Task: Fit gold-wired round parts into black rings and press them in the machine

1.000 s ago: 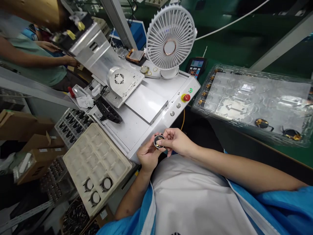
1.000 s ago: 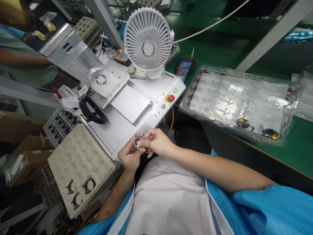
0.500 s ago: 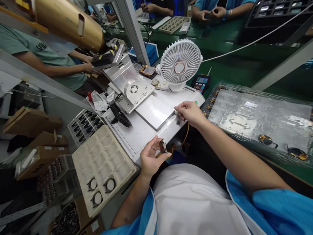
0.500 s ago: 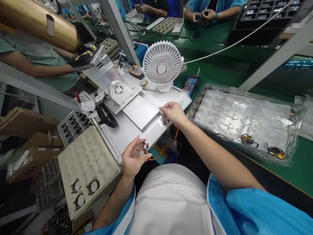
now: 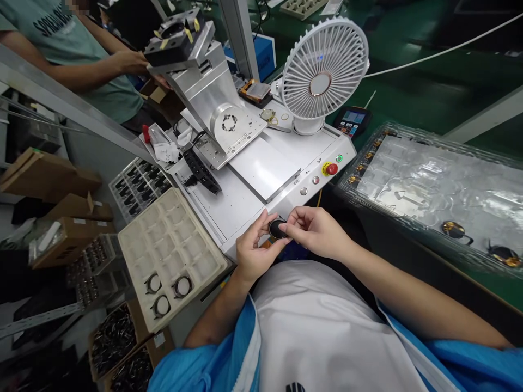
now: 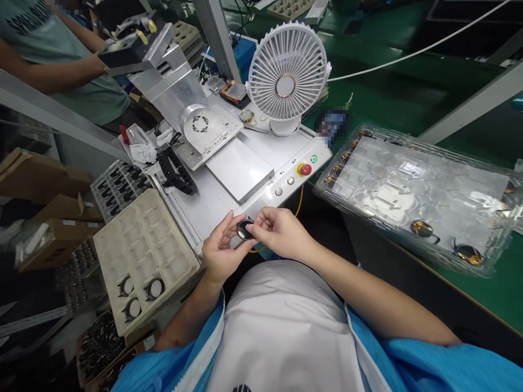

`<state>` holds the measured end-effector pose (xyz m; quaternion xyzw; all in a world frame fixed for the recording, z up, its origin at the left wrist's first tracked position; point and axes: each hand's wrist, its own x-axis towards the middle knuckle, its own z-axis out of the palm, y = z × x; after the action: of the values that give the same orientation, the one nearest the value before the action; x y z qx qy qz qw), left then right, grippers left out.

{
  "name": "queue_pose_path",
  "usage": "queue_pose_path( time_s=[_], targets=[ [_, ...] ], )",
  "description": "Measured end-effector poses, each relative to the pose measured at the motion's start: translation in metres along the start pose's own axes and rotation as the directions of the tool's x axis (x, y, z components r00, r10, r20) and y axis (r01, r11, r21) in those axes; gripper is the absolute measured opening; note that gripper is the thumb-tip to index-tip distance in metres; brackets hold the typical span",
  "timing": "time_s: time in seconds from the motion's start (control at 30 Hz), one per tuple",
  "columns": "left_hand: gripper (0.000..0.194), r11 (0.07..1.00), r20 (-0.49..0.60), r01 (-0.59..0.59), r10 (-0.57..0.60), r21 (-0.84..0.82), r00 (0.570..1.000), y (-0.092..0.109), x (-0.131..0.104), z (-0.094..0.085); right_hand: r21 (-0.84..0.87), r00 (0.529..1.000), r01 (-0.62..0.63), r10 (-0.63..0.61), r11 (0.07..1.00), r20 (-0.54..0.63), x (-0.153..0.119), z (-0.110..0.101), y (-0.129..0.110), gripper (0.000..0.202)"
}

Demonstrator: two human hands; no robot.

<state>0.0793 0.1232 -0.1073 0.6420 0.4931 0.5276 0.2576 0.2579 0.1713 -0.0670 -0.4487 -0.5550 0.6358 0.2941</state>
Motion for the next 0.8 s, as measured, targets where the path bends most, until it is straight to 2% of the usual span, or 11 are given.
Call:
queue_pose_path(
  time_s=[0.33, 0.43, 0.53, 0.57, 0.6, 0.63, 0.67, 0.7, 0.73, 0.77, 0.8],
  targets=[
    [0.078, 1.0, -0.019, -0.019, 0.019, 0.012, 1.0, -0.001, -0.003, -0.001, -0.047, 0.997, 0.043, -0.046, 0.998, -0.06, 0.003, -0.001, 0.009, 0.029],
    [0.075, 1.0, -0.018, -0.005, 0.005, -0.002, 1.0, -0.002, -0.005, 0.002, 0.044, 0.999, 0.007, -0.004, 0.999, -0.053, 0.002, 0.003, 0.011, 0.032],
    [0.076, 0.999, 0.046, 0.007, -0.005, -0.033, 0.999, -0.001, -0.008, 0.007, 0.151, 0.999, -0.038, 0.038, 0.988, 0.003, -0.003, -0.002, 0.009, 0.037],
    [0.077, 0.999, 0.075, 0.01, -0.007, -0.043, 0.997, -0.001, -0.009, 0.008, 0.163, 0.999, -0.038, 0.042, 0.986, -0.022, -0.007, -0.01, 0.009, 0.037],
    [0.078, 0.999, 0.098, 0.012, -0.007, -0.052, 0.995, -0.001, -0.01, 0.008, 0.138, 0.993, -0.026, 0.042, 0.99, -0.113, -0.012, -0.024, 0.009, 0.038],
    [0.078, 0.998, 0.114, 0.017, -0.01, -0.06, 0.993, -0.001, -0.011, 0.006, 0.082, 0.964, -0.014, 0.035, 0.997, -0.263, -0.019, -0.042, 0.011, 0.037],
    [0.075, 0.998, 0.123, 0.024, -0.016, -0.065, 0.992, -0.002, -0.012, 0.004, 0.013, 0.899, -0.013, 0.017, 1.0, -0.437, -0.029, -0.065, 0.014, 0.036],
    [0.071, 0.997, 0.126, 0.033, -0.024, -0.068, 0.992, -0.003, -0.013, 0.001, -0.084, 0.766, -0.031, -0.03, 0.996, -0.642, -0.041, -0.093, 0.018, 0.036],
    [0.066, 0.997, 0.129, 0.043, -0.034, -0.067, 0.991, -0.003, -0.014, -0.003, -0.152, 0.603, -0.072, -0.078, 0.986, -0.794, -0.056, -0.122, 0.025, 0.036],
    [0.06, 0.997, 0.134, 0.051, -0.042, -0.062, 0.99, -0.004, -0.014, -0.007, -0.185, 0.473, -0.105, -0.114, 0.977, -0.873, -0.073, -0.15, 0.032, 0.037],
    [0.054, 0.997, 0.143, 0.052, -0.045, -0.05, 0.989, -0.004, -0.015, -0.01, -0.23, 0.272, -0.159, -0.182, 0.96, -0.945, -0.091, -0.176, 0.039, 0.04]
  ],
)
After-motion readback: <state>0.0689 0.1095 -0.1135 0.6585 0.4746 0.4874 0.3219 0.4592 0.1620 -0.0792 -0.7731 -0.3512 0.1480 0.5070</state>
